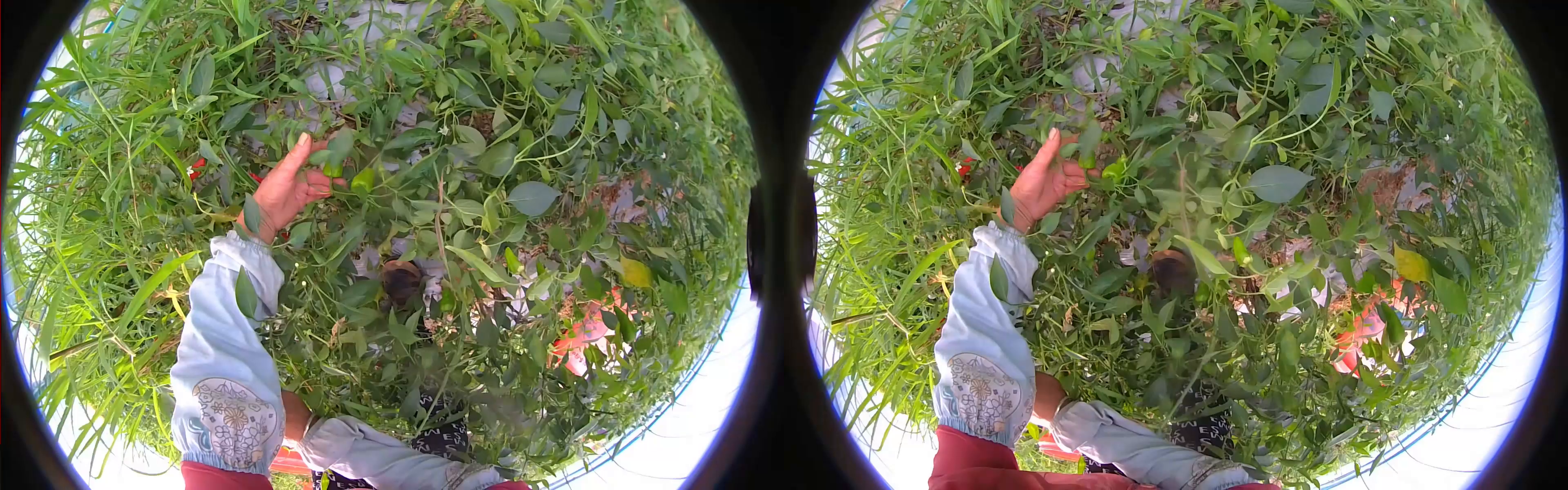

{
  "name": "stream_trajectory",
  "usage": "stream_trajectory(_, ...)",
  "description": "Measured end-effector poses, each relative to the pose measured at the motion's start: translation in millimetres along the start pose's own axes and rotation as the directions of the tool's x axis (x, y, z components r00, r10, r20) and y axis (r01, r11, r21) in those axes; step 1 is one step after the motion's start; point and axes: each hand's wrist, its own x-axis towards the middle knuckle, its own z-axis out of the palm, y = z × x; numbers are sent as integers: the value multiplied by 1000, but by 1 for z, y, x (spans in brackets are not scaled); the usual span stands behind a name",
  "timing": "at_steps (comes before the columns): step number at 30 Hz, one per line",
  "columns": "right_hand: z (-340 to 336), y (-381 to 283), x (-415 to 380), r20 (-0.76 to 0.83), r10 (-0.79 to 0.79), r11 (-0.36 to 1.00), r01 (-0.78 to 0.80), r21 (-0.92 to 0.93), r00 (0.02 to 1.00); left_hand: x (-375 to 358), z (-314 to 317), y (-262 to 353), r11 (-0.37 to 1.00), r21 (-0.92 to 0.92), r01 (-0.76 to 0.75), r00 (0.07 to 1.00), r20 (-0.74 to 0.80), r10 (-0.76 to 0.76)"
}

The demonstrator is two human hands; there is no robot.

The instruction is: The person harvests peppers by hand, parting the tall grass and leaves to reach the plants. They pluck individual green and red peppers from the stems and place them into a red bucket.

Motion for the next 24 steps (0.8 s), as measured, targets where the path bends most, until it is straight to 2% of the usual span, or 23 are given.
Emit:
stream_trajectory(2,4,0,-2,3,8,1000,-8,-11,1000,3,4,0,957,286,-41,999,-6,44)
stream_trajectory(3,5,0,-2,5,12,1000,-11,-16,1000,3,5,1,957,286,-38,999,-4,40)
stream_trajectory(5,15,10,3,-21,61,998,-62,-22,998,0,7,3,854,495,-161,987,64,149)
stream_trajectory(7,23,17,4,-50,110,994,-111,-20,993,-16,15,2,882,451,-136,990,23,141)
stream_trajectory(9,14,5,11,-117,88,994,-95,-60,989,-27,12,-5,831,527,-176,981,29,190)
stream_trajectory(11,10,-7,13,-146,55,997,-62,-45,988,-36,13,-14,832,532,-155,985,17,172)
stream_trajectory(13,9,-9,12,-28,82,985,-85,-149,996,-42,12,-22,504,846,-173,975,75,209)
stream_trajectory(18,3,-17,12,41,151,974,-141,-179,988,-45,17,-32,410,884,-225,964,140,226)
stream_trajectory(20,6,-15,12,59,154,976,-143,-165,986,-46,14,-36,171,909,-379,885,303,352)
stream_trajectory(22,13,-10,13,-24,112,970,-115,-215,993,-45,14,-36,145,903,-405,872,334,357)
stream_trajectory(24,20,-1,10,-7,143,962,-141,-232,990,-46,15,-38,126,895,-427,865,363,347)
